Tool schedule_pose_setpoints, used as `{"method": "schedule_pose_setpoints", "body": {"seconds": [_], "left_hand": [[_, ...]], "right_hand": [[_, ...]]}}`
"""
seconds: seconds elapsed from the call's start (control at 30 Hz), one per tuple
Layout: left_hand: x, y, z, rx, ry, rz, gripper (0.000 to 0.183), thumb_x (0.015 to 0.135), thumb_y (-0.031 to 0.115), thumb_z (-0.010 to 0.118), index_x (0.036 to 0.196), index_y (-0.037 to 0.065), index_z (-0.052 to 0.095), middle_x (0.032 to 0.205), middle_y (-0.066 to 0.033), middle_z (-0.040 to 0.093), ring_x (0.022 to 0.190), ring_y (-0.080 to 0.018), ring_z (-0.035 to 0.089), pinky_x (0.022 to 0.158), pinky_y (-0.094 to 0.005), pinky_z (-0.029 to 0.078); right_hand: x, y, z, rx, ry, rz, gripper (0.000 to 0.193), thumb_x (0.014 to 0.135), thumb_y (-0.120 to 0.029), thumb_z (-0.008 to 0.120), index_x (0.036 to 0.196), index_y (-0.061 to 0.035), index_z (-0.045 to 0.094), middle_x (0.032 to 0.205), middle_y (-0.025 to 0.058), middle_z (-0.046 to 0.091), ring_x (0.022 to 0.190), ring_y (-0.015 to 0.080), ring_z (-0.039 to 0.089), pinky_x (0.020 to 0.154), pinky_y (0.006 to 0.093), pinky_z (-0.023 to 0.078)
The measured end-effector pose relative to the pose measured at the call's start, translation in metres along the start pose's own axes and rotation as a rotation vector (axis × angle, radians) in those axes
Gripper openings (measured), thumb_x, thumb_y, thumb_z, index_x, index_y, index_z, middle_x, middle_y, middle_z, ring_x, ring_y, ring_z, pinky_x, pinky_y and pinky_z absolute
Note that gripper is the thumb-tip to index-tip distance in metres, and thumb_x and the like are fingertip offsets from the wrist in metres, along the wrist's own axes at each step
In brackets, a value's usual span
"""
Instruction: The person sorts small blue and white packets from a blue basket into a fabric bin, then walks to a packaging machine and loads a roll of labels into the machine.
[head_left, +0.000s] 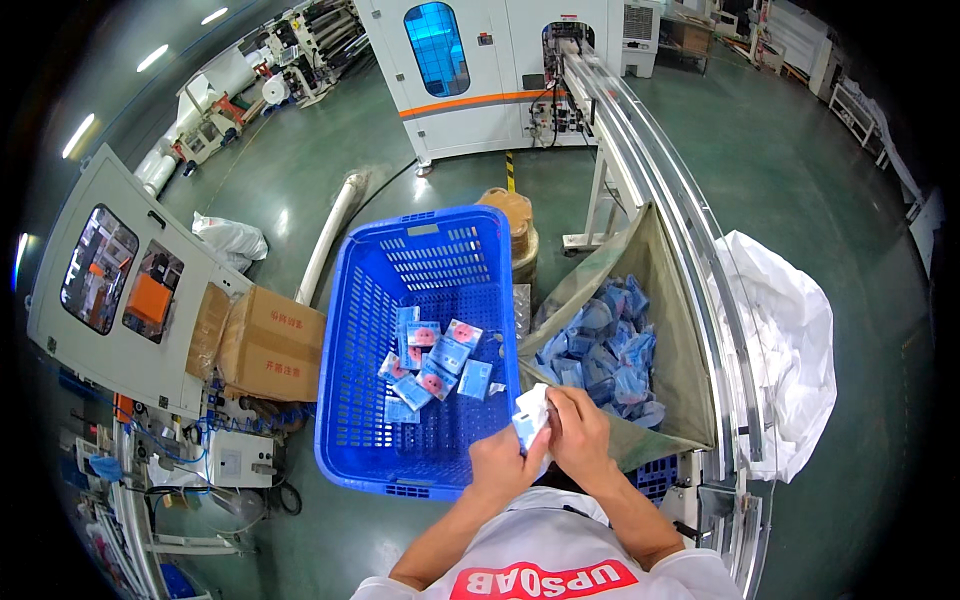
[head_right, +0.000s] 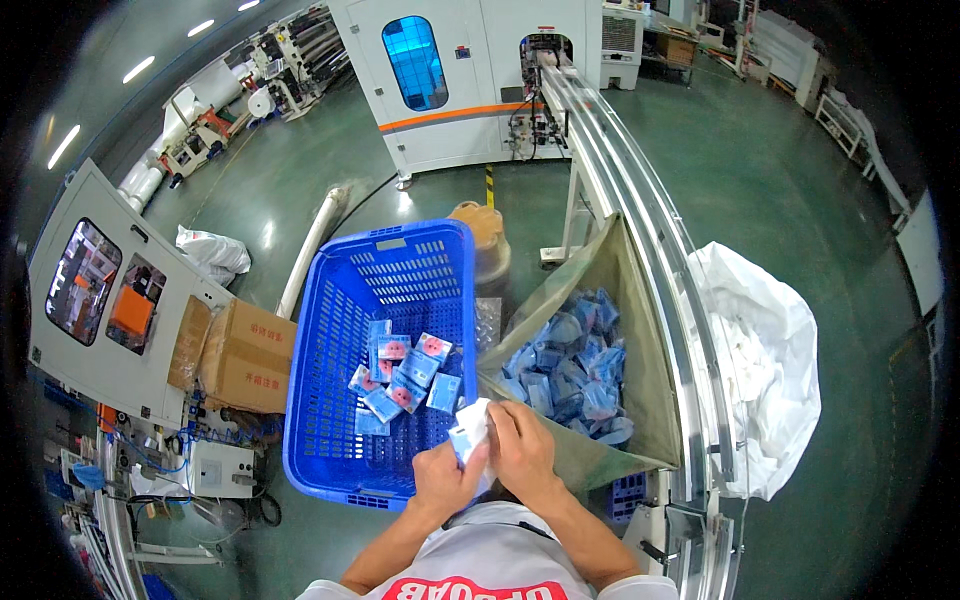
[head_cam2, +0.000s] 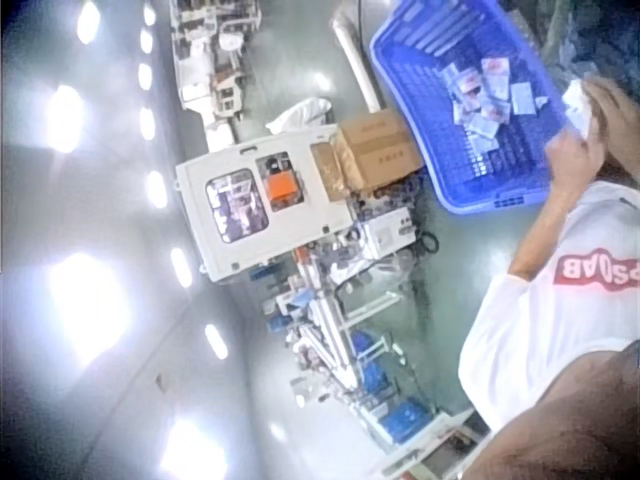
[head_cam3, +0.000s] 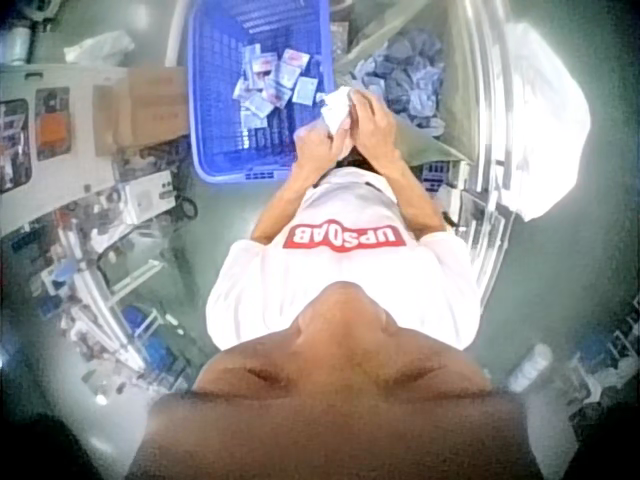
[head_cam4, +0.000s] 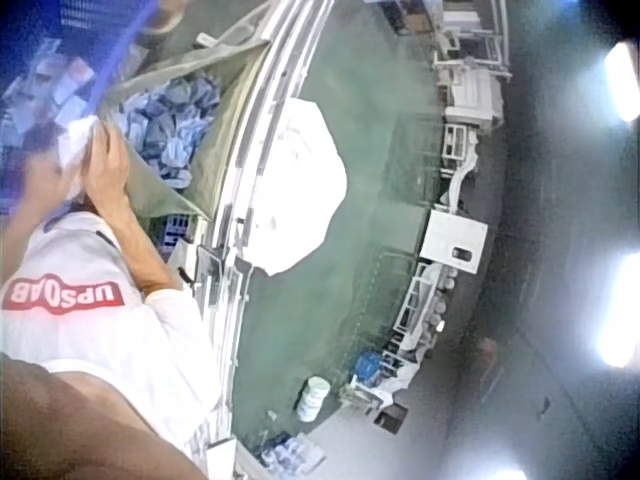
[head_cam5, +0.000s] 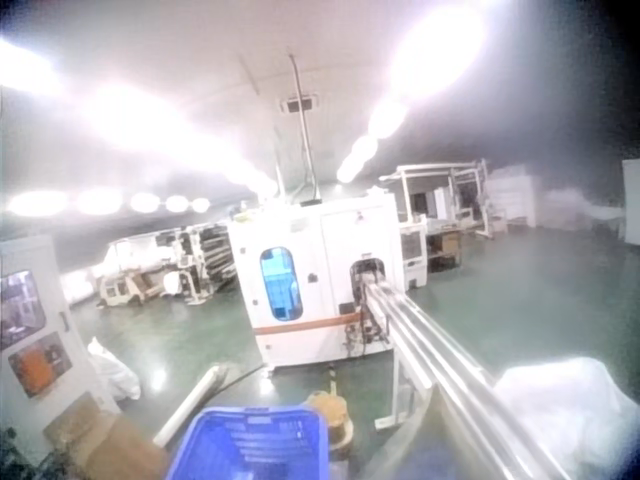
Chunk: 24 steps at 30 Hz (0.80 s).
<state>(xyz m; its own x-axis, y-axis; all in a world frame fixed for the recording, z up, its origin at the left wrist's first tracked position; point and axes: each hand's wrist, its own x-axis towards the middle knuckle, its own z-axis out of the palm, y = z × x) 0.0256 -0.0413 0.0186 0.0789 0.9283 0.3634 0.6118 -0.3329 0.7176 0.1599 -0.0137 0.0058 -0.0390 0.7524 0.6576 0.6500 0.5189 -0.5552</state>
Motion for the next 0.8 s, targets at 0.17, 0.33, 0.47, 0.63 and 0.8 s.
{"method": "schedule_pose_setpoints", "body": {"seconds": [0.17,0.33,0.47,0.63,0.8], "left_hand": [[-0.012,0.000,-0.003,-0.195,-0.221,-0.103,0.027,0.085,0.026,0.066,0.074,0.001,0.063,0.058,-0.0164,0.058,0.048,-0.0321,0.059,0.043,-0.0370,0.043],[-0.024,-0.015,0.005,-0.675,-0.347,-0.162,0.025,0.087,0.025,0.064,0.082,0.001,0.065,0.067,-0.0083,0.064,0.057,-0.0180,0.062,0.053,-0.0296,0.047],[-0.039,-0.052,0.021,-0.989,-0.345,-0.393,0.028,0.088,0.027,0.062,0.095,0.000,0.065,0.088,-0.0028,0.067,0.080,-0.0109,0.061,0.068,-0.0284,0.049],[-0.014,-0.080,0.035,-1.009,-0.309,-0.481,0.035,0.089,0.026,0.061,0.111,-0.001,0.057,0.098,-0.0056,0.063,0.089,-0.0131,0.059,0.079,-0.0286,0.047],[-0.007,-0.054,0.054,-0.749,-0.021,-0.389,0.048,0.082,0.015,0.069,0.123,0.000,0.048,0.115,-0.0099,0.054,0.100,-0.0166,0.054,0.085,-0.0293,0.046]], "right_hand": [[-0.010,0.014,0.006,0.472,-0.225,0.487,0.016,0.080,0.007,0.056,0.094,0.0038,0.065,0.075,0.0108,0.066,0.063,0.0196,0.062,0.059,0.0278,0.049],[-0.017,0.035,0.018,1.281,-0.428,1.194,0.011,0.085,-0.001,0.057,0.090,0.0023,0.066,0.080,0.0057,0.067,0.066,0.0114,0.063,0.060,0.0252,0.051],[-0.022,0.033,0.009,1.712,-0.329,1.549,0.018,0.086,-0.011,0.057,0.097,0.0012,0.063,0.087,0.0088,0.067,0.074,0.0170,0.066,0.067,0.0318,0.054],[-0.020,0.036,0.002,1.796,-0.260,1.324,0.018,0.090,-0.012,0.051,0.099,-0.0007,0.061,0.093,0.0097,0.066,0.082,0.0191,0.067,0.074,0.0341,0.055],[-0.021,0.014,0.011,1.080,0.037,1.058,0.015,0.092,-0.013,0.045,0.088,-0.0053,0.057,0.073,-0.0023,0.052,0.064,0.0054,0.045,0.059,0.0223,0.037]]}}
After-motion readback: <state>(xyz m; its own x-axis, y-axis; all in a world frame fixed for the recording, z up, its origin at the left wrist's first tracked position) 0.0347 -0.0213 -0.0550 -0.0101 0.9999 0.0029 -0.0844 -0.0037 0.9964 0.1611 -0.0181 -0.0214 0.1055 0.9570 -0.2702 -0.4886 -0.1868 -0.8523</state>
